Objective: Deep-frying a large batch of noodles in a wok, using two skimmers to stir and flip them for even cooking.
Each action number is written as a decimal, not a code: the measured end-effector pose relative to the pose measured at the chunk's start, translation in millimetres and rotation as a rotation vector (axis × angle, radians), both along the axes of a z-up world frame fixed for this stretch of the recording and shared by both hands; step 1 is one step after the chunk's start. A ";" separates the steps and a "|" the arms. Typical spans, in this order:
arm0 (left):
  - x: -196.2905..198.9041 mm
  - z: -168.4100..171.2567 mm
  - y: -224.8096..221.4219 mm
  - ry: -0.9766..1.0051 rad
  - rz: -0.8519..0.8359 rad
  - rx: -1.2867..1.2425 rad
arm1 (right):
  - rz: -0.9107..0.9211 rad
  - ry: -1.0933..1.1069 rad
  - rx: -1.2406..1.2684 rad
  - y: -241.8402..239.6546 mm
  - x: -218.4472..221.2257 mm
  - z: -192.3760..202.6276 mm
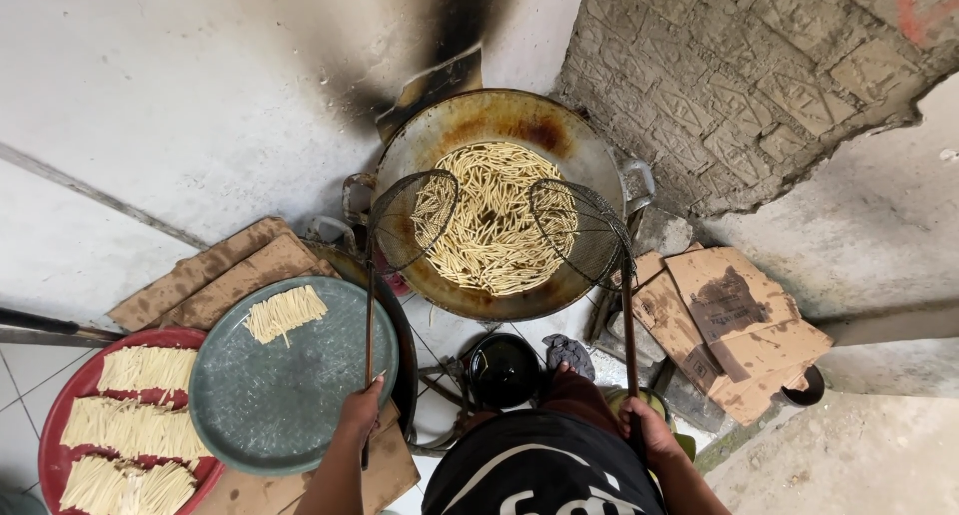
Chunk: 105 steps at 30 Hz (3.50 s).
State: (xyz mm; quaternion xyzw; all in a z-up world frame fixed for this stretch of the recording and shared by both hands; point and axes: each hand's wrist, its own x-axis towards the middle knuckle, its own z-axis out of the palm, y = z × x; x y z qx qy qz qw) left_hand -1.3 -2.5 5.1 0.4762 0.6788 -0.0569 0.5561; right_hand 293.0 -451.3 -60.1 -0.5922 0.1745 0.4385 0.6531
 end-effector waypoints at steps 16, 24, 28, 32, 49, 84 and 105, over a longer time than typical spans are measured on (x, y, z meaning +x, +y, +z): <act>0.3 0.2 0.9 0.019 -0.013 -0.005 | 0.007 0.011 0.007 1.5 -0.6 9.9; -2.7 -5.9 1.6 0.014 -0.029 -0.007 | -0.024 0.058 -0.350 12.0 -2.4 62.6; -1.2 -3.4 0.5 0.011 -0.028 -0.011 | 0.012 0.065 -0.275 8.4 -1.8 50.9; 0.7 2.0 -0.5 0.025 -0.011 -0.017 | -0.033 0.094 -0.284 7.8 -3.0 41.1; -5.6 -32.1 12.3 0.073 -0.035 0.007 | -0.019 0.141 -0.320 21.9 1.5 26.5; 33.9 11.9 -40.3 0.058 0.063 0.212 | 0.086 0.163 -0.421 5.0 33.3 49.3; 31.4 -22.6 -29.8 0.096 0.019 0.232 | 0.100 0.181 -0.425 3.5 33.6 43.7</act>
